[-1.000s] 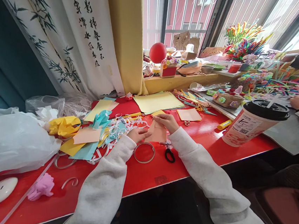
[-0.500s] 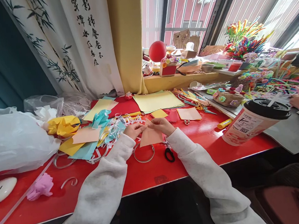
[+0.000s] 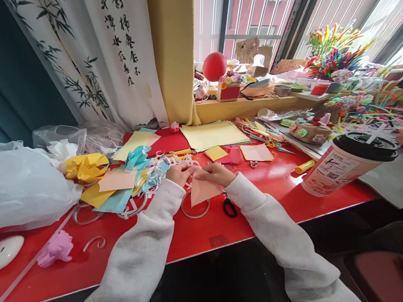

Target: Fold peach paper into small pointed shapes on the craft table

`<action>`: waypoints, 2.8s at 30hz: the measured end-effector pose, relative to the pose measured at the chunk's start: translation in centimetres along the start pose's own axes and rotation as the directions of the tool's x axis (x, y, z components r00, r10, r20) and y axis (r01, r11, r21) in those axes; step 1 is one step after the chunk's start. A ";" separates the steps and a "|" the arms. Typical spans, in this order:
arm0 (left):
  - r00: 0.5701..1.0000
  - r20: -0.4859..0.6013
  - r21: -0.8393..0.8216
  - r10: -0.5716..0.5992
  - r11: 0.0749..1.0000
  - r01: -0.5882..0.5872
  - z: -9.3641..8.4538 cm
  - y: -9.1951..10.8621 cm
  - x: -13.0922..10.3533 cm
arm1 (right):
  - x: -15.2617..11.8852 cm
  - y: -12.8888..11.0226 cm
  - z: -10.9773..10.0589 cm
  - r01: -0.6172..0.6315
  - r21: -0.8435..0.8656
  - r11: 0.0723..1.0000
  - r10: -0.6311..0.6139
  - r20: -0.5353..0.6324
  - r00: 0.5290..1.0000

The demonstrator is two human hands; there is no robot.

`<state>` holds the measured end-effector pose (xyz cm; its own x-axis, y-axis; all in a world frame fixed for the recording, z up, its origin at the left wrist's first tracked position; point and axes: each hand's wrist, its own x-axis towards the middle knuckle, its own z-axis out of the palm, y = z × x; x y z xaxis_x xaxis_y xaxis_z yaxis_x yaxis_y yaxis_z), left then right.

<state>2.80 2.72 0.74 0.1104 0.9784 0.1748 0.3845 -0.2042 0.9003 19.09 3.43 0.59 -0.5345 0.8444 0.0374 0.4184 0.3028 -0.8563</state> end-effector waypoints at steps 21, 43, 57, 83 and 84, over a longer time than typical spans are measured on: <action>0.988 0.142 -0.114 -0.062 0.990 0.079 0.4 -0.8 0.3 | -0.1 0.2 -0.9 -0.011 0.168 0.986 0.030 -0.110 0.993; 0.949 0.293 -0.303 -0.119 0.929 0.210 0.4 0.3 0.0 | 0.3 1.0 -1.0 0.116 0.012 0.993 -0.107 -0.293 0.950; 0.947 0.271 -0.298 -0.175 0.920 0.255 0.5 0.5 -0.1 | -0.2 0.3 -1.2 0.072 0.111 0.991 -0.046 -0.217 0.975; 0.936 0.338 -0.299 -0.102 0.931 0.210 1.6 -1.1 -0.1 | 0.3 0.8 -0.5 0.141 0.321 0.937 -0.004 -0.391 0.920; 0.934 0.344 -0.296 -0.098 0.933 0.207 1.5 -1.1 -0.1 | 0.3 0.8 -0.5 0.124 0.318 0.940 0.009 -0.387 0.922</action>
<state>3.77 2.82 -0.88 0.3806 0.9226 -0.0623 0.1105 0.0215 0.9936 19.67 4.15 0.15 -0.2051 0.9523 0.2261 0.0933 0.2489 -0.9640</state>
